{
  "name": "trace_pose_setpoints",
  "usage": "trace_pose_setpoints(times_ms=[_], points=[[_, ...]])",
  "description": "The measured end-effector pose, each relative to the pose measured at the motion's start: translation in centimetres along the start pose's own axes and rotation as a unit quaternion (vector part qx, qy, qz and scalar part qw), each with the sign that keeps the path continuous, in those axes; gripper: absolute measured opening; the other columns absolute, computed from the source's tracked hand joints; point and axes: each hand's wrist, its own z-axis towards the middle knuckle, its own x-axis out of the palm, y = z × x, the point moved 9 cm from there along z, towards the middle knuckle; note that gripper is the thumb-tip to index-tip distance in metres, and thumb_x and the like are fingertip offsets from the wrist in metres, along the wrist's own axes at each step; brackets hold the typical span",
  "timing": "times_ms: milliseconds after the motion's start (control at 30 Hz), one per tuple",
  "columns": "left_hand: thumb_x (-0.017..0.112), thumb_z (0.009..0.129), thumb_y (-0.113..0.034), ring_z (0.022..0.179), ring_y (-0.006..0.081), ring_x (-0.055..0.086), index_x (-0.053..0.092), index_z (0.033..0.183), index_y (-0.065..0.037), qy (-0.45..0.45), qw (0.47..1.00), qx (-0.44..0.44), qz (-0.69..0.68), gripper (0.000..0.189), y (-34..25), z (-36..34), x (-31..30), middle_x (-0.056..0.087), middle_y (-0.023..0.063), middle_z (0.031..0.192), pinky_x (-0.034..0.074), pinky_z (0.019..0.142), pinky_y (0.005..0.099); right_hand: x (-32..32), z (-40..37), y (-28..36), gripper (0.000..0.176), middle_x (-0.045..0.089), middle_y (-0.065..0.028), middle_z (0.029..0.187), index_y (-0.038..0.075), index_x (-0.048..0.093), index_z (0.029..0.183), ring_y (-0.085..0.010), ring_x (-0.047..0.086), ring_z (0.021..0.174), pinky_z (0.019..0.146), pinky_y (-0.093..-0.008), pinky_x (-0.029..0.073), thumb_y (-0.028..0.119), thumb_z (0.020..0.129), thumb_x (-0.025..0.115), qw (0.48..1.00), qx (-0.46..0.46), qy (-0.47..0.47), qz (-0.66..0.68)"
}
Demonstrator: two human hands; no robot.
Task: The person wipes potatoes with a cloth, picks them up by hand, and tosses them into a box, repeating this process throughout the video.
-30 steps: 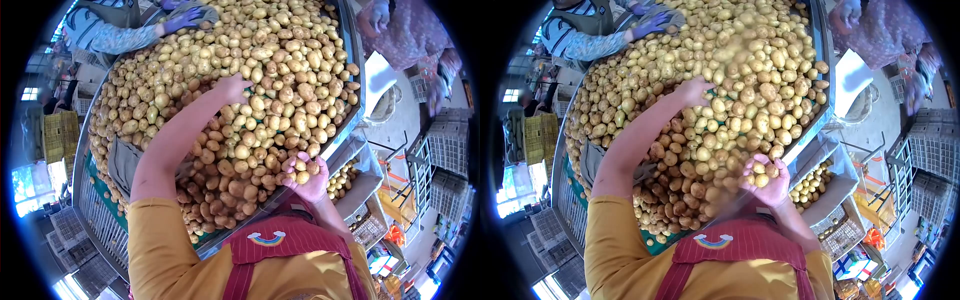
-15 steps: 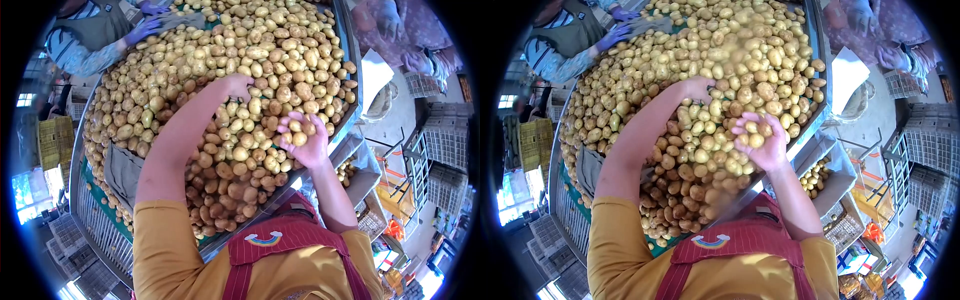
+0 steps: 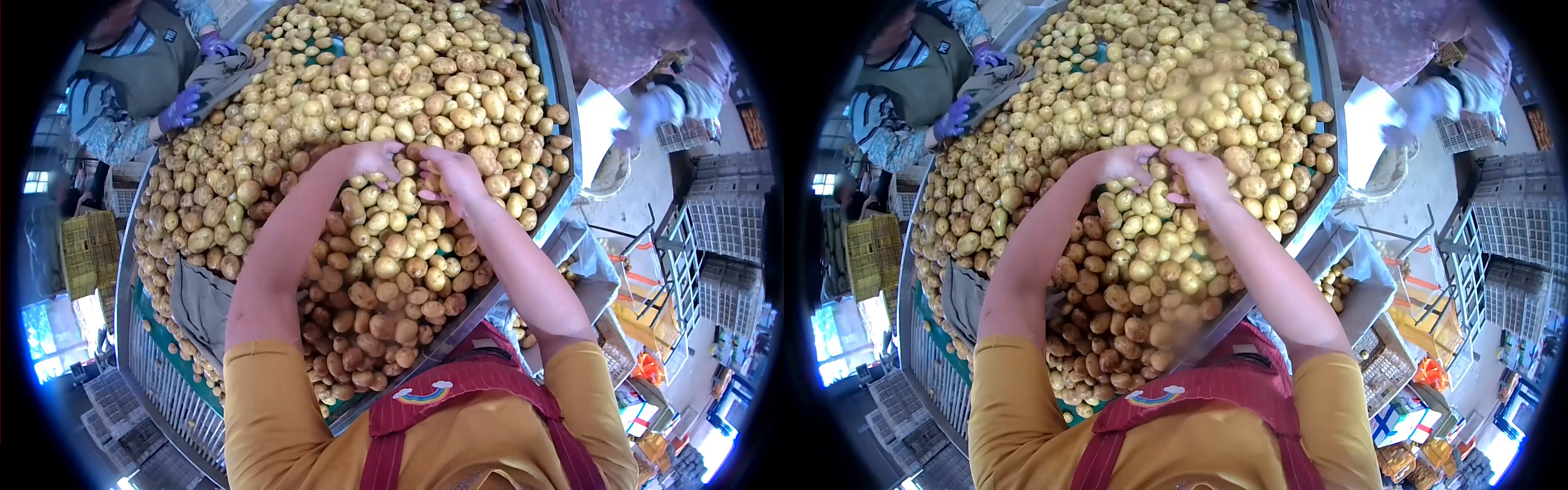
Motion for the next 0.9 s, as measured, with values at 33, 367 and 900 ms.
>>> trace_pose_setpoints(times_ms=[33,367,900], points=[[0.076,0.079,-0.002,0.104,0.0177,0.063,0.043,0.145,-0.002,0.008,1.0,-0.006,0.0,0.074,-0.3,-0.1,0.2,0.058,0.0104,0.123,0.06,0.083,0.033,0.6,-0.1,0.3,0.022,0.061,-0.0002,0.082,0.004,0.068,0.093,-0.0105,0.057,0.07,0.067,-0.0318,0.057,0.025,0.088,0.072,1.0,0.007,0.003,0.001],[0.069,0.086,0.002,0.097,0.0169,0.066,0.044,0.145,-0.004,0.01,0.995,-0.072,-0.062,0.064,-2.1,-1.9,1.5,0.056,0.0097,0.13,0.059,0.082,0.0333,1.3,0.0,0.4,0.024,0.06,0.0003,0.076,0.007,0.072,0.102,-0.0089,0.054,0.061,0.061,-0.0309,0.056,0.026,0.088,0.067,0.996,-0.031,0.015,-0.08],[0.067,0.087,-0.008,0.088,0.0107,0.061,0.052,0.137,-0.007,-0.035,0.99,0.005,-0.136,0.051,-6.2,-6.9,2.6,0.061,0.0013,0.11,0.055,0.075,0.0258,3.1,-1.5,0.6,0.026,0.07,-0.0034,0.094,0.006,0.071,0.113,-0.0105,0.062,0.074,0.059,-0.026,0.049,0.02,0.091,0.071,0.987,-0.088,0.09,0.1]])
